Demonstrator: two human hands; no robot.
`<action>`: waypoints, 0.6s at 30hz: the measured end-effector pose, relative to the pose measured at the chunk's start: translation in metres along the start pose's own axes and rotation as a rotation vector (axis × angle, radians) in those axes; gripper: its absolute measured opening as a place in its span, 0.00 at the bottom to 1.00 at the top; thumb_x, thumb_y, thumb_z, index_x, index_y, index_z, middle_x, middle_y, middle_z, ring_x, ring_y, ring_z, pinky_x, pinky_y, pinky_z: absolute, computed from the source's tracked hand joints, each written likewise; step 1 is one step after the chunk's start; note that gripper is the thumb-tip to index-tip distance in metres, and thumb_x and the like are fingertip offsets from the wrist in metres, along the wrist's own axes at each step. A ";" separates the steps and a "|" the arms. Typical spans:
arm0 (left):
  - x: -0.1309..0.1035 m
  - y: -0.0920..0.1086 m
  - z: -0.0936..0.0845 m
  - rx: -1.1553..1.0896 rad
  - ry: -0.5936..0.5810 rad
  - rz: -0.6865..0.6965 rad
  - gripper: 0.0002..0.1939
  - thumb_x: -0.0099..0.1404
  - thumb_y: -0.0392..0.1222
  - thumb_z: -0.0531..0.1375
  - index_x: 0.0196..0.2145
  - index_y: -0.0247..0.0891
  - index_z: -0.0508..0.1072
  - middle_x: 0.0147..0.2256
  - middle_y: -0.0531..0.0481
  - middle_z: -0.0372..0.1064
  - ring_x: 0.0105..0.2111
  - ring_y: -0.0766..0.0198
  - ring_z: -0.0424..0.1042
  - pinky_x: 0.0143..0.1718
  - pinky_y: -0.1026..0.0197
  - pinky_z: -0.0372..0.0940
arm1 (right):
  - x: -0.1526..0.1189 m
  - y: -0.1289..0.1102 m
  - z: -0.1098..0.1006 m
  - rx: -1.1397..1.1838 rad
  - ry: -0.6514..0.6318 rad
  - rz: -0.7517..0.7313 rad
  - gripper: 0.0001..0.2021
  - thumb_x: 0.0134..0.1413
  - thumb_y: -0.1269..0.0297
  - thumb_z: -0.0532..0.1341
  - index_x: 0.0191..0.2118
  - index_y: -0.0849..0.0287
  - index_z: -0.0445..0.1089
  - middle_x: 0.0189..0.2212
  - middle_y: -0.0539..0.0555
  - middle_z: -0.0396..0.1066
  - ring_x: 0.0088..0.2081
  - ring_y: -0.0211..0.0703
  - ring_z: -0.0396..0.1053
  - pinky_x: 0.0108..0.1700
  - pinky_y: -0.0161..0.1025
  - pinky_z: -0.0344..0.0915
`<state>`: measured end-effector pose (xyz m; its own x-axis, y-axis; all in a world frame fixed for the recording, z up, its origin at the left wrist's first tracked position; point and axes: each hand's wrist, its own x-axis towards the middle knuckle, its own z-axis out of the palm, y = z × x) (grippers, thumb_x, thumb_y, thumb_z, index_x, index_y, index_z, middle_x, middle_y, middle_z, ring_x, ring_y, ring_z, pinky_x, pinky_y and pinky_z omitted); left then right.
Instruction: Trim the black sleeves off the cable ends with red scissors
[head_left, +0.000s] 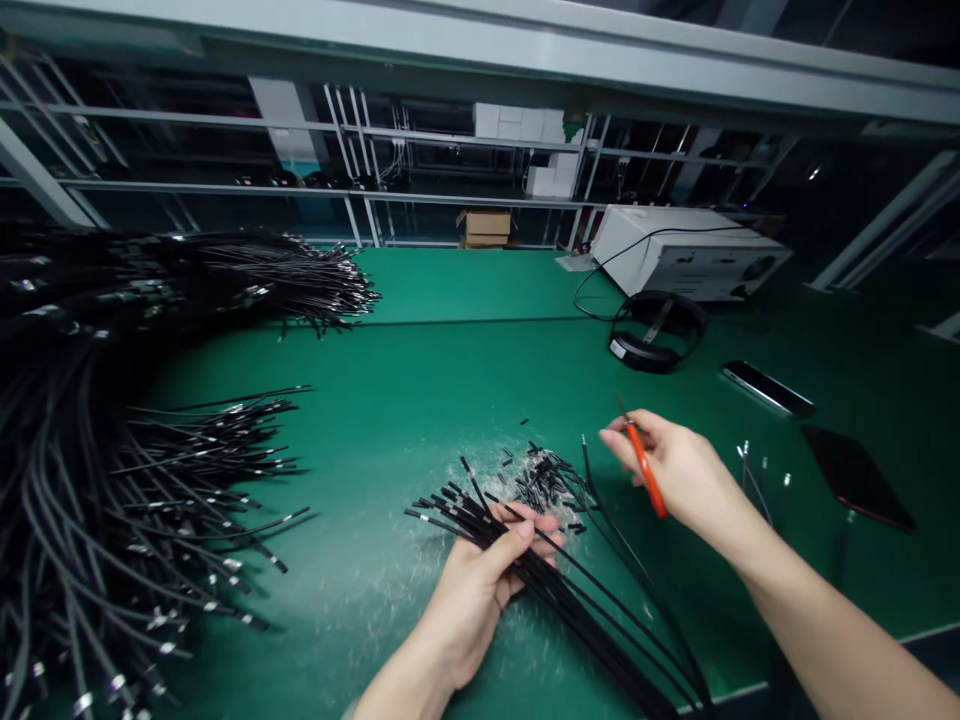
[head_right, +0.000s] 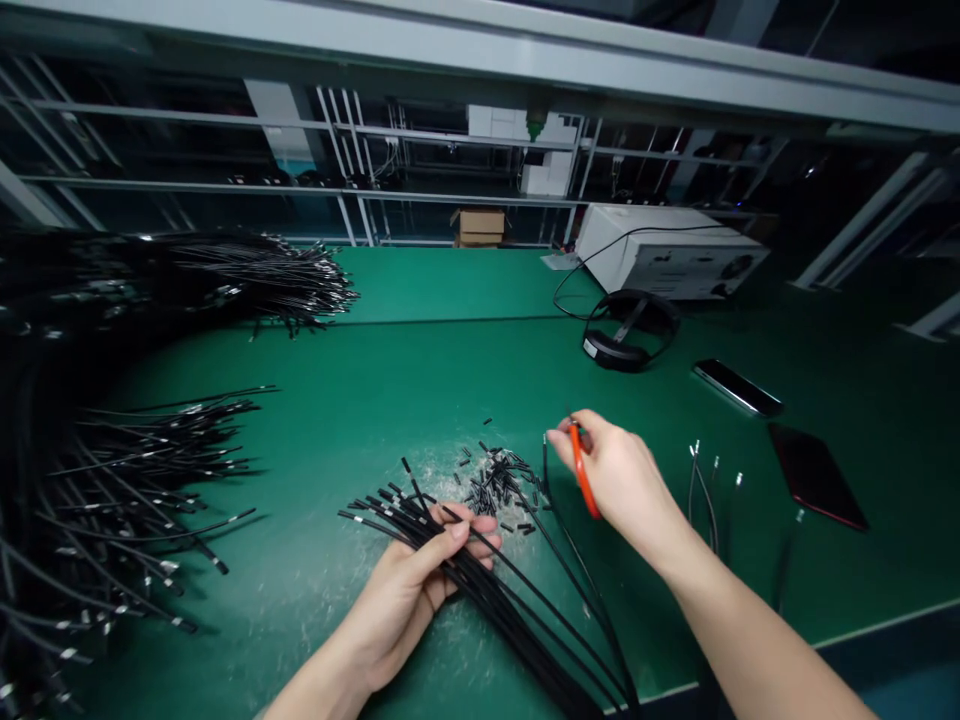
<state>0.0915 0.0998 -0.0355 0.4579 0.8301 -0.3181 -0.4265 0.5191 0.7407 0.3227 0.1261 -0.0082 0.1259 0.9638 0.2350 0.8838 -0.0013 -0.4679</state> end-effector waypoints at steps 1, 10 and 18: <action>-0.001 0.000 0.000 -0.009 -0.012 -0.001 0.07 0.61 0.39 0.58 0.38 0.36 0.69 0.39 0.42 0.74 0.39 0.56 0.71 0.45 0.51 0.62 | 0.003 -0.010 0.004 0.189 -0.120 0.033 0.14 0.55 0.50 0.53 0.36 0.55 0.65 0.22 0.50 0.68 0.21 0.40 0.66 0.24 0.36 0.57; -0.004 -0.005 -0.001 0.057 0.049 -0.036 0.10 0.57 0.42 0.62 0.37 0.37 0.70 0.30 0.49 0.73 0.30 0.62 0.73 0.35 0.60 0.64 | 0.001 -0.069 0.023 0.982 -0.637 0.090 0.15 0.43 0.65 0.65 0.37 0.61 0.63 0.22 0.46 0.65 0.21 0.30 0.60 0.23 0.29 0.56; -0.004 -0.003 0.000 0.128 0.037 -0.008 0.11 0.59 0.45 0.59 0.30 0.33 0.72 0.32 0.44 0.75 0.29 0.65 0.71 0.34 0.62 0.63 | 0.004 -0.088 0.035 1.137 -0.548 0.116 0.19 0.40 0.64 0.67 0.41 0.58 0.64 0.29 0.48 0.69 0.24 0.33 0.65 0.25 0.31 0.62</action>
<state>0.0915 0.0950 -0.0364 0.4303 0.8344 -0.3443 -0.3189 0.4974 0.8068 0.2297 0.1395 0.0043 -0.2669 0.9573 -0.1115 -0.0386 -0.1262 -0.9913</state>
